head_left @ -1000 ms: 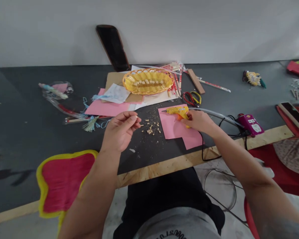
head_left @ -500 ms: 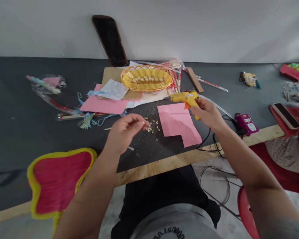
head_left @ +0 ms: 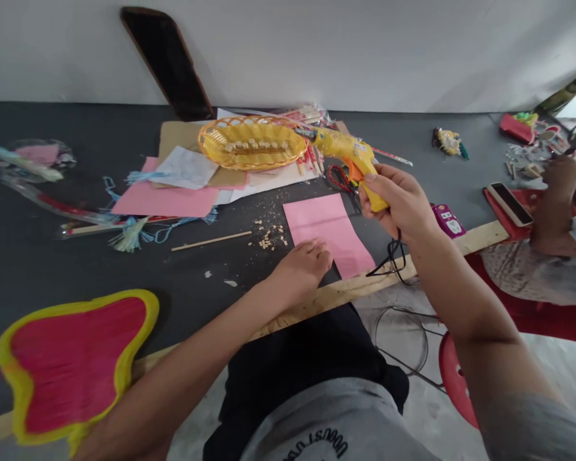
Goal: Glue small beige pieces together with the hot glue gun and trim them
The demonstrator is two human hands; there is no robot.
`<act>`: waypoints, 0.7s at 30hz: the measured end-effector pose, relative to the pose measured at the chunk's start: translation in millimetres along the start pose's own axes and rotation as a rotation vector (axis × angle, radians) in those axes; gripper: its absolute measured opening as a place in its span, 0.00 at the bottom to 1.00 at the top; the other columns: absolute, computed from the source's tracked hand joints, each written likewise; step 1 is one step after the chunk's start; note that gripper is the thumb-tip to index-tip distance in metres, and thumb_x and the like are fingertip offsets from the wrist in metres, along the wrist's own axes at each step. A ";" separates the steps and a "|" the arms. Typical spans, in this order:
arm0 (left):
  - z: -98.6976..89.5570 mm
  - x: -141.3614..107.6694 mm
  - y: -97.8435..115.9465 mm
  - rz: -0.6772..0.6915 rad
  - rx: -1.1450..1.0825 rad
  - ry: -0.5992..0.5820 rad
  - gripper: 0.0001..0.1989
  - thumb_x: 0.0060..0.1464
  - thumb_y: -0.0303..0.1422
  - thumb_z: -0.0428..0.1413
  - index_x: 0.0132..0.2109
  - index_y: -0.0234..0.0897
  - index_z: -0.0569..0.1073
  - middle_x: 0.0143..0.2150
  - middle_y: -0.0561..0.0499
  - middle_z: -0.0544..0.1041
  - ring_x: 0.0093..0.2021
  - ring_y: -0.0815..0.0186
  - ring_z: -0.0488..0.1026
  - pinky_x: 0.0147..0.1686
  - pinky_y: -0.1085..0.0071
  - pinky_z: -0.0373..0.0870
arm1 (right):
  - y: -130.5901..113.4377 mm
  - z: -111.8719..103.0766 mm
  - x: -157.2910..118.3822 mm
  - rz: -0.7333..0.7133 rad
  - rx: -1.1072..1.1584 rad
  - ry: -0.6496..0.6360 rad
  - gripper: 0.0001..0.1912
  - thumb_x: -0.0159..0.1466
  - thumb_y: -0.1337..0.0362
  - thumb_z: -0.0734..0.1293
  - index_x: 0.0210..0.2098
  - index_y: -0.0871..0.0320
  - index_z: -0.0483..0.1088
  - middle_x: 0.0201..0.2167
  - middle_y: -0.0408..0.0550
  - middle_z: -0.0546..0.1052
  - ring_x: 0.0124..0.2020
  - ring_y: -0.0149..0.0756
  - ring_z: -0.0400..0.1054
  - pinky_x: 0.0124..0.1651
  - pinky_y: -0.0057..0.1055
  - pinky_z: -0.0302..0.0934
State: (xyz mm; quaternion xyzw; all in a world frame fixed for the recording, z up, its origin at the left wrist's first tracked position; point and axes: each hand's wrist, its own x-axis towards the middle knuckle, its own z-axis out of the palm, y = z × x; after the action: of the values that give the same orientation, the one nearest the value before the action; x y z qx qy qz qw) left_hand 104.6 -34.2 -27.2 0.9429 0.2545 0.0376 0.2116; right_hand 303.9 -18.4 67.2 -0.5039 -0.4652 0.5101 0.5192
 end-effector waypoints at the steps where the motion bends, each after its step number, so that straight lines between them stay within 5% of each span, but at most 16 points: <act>1: 2.1 -3.5 6.0 -0.006 0.020 -0.016 0.12 0.59 0.23 0.50 0.49 0.28 0.72 0.65 0.29 0.68 0.68 0.49 0.62 0.65 0.53 0.59 | 1.7 4.2 -0.7 0.002 0.029 0.001 0.13 0.59 0.55 0.74 0.35 0.56 0.70 0.22 0.38 0.68 0.19 0.24 0.60 0.20 0.23 0.56; 11: 17.5 -28.9 55.9 -0.009 0.137 -0.021 0.17 0.67 0.29 0.45 0.56 0.29 0.73 0.63 0.36 0.72 0.67 0.51 0.65 0.63 0.56 0.63 | 27.0 69.1 15.1 0.131 0.269 -0.106 0.16 0.56 0.54 0.76 0.32 0.56 0.68 0.23 0.38 0.69 0.21 0.24 0.60 0.20 0.22 0.56; 18: 24.8 -22.0 49.4 -0.021 0.114 -0.040 0.20 0.67 0.28 0.45 0.61 0.30 0.70 0.66 0.39 0.69 0.68 0.53 0.63 0.63 0.56 0.63 | -27.4 53.4 13.9 0.082 0.102 -0.168 0.14 0.63 0.55 0.72 0.31 0.56 0.66 0.25 0.40 0.68 0.22 0.24 0.61 0.21 0.23 0.57; 21: 26.8 -17.7 50.4 -0.021 0.118 -0.054 0.21 0.67 0.28 0.44 0.61 0.30 0.70 0.66 0.39 0.70 0.67 0.52 0.63 0.61 0.55 0.64 | -28.7 54.4 14.1 0.100 0.129 -0.179 0.14 0.63 0.54 0.71 0.32 0.56 0.66 0.26 0.40 0.69 0.22 0.24 0.60 0.21 0.24 0.56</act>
State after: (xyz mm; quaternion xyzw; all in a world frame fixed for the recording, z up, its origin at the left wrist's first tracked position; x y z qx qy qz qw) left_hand 117.4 -92.6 -29.8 0.9517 0.2603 -0.0049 0.1629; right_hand 252.1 -0.9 98.6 -0.4443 -0.4503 0.6071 0.4809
